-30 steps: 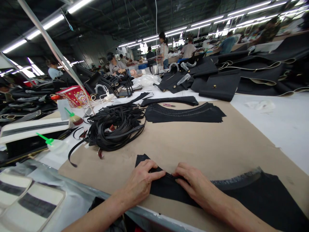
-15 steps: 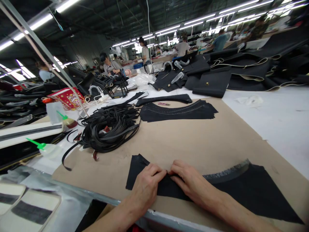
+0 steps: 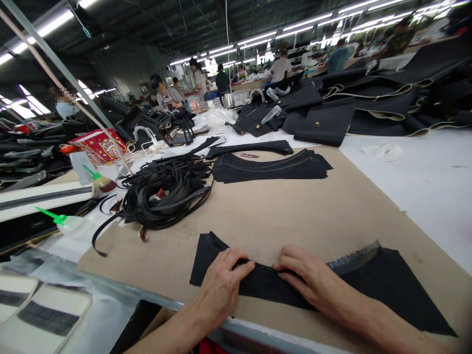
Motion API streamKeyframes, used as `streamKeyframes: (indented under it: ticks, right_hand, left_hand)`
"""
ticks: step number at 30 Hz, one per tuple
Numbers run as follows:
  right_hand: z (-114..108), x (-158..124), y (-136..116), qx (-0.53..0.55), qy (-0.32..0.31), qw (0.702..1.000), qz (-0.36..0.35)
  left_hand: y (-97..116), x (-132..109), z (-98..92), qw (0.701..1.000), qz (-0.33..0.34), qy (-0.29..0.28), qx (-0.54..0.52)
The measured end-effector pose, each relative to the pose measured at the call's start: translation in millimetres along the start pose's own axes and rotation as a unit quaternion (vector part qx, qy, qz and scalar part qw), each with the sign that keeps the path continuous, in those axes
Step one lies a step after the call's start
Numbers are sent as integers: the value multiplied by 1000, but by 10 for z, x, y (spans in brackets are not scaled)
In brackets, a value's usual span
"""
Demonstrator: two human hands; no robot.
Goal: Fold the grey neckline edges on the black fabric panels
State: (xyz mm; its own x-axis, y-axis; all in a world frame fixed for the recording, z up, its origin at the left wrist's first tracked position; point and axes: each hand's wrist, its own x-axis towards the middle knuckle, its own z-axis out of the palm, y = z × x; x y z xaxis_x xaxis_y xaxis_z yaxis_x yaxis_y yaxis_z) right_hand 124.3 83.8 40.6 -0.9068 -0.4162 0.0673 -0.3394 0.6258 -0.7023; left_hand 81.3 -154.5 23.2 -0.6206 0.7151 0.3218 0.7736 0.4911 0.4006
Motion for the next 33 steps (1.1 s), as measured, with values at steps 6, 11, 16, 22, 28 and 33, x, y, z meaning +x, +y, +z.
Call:
streamKeyframes:
  ticks: [6,11,16,22,28,33]
  right_hand:
    - [41,-15,36,-22,3,999,-24]
    - [110,-13,94,-27,16,999,-35]
    - [211,-32,2,-22,3,1000,-14]
    - [385,31,-181,-51,-1,998,39]
    - [337,28,-240,-59,7,997,47]
    - [278,-17,-254,-75,13,995,61]
  left_hand:
    - [169,57,60,999,-8,-33,8]
    - [305,52,137,998,0,-42,41]
    - [240,-45,52,997,25,-57,43]
    - [111,-184,-115,998,14,-37,53]
    - [296,-115,1,998,-53,16,1]
    - [434,-29,135,994,-103,-11,-46]
